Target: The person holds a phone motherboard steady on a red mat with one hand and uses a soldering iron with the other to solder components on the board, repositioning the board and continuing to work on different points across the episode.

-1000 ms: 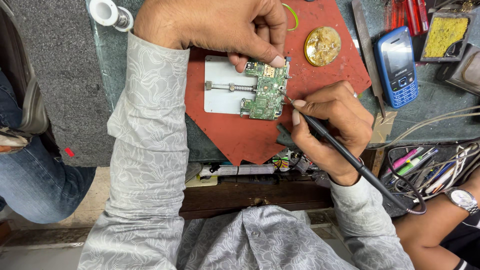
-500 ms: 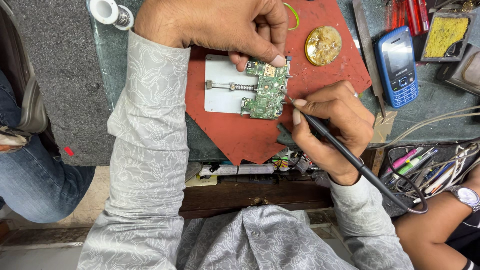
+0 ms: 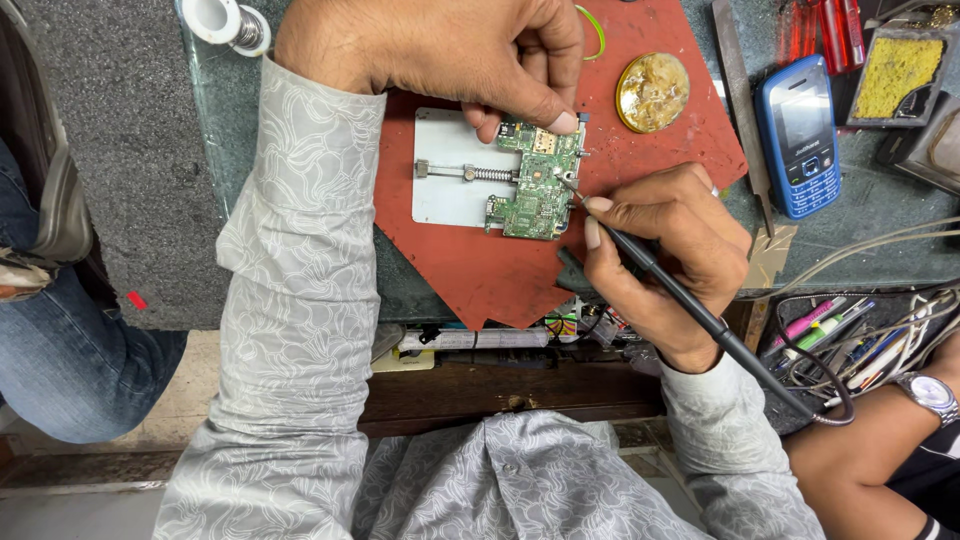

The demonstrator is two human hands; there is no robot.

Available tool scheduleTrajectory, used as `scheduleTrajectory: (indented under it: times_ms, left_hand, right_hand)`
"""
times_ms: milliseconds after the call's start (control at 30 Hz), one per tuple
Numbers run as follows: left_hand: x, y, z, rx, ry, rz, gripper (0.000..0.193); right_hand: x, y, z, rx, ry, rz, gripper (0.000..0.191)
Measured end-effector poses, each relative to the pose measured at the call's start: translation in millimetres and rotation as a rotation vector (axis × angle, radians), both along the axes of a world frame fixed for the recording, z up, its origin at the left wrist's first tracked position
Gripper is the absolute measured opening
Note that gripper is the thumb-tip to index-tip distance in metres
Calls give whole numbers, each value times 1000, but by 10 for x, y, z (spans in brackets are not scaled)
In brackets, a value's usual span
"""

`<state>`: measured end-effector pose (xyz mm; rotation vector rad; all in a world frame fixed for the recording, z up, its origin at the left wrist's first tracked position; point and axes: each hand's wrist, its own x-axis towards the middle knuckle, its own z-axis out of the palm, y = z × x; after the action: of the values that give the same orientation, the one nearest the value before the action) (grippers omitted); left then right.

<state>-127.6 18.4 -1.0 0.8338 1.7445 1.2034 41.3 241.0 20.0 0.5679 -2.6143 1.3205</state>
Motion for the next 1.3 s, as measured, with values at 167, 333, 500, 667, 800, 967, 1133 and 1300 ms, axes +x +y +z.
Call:
scheduleTrajectory:
  times_ms: [167, 333, 500, 667, 800, 967, 1133, 1300]
  left_hand:
    - [4, -9, 3, 1, 28, 3, 27]
    - [6, -15, 1, 4, 21, 2, 26]
    - [1, -17, -6, 1, 20, 2, 25]
    - [1, -5, -15, 0, 23, 1, 27]
    - [7, -5, -14, 2, 21, 0, 27]
    - [4, 4, -7, -1, 14, 3, 26]
    - [13, -11, -9, -4, 45, 10, 26]
    - [-1, -9, -29, 12, 2, 7, 26]
  right_hand:
    - [-1, -10, 5, 8, -7, -12, 18]
    - [-6, -24, 17, 6, -8, -10, 18]
    - [-9, -30, 16, 14, 3, -9, 17]
    - [-8, -21, 10, 13, 1, -9, 17]
    - [-8, -18, 6, 17, 3, -6, 17]
    - [-12, -16, 8, 20, 7, -6, 17]
    - [-16, -22, 14, 10, 1, -5, 18]
    - [-17, -20, 21, 19, -1, -2, 18]
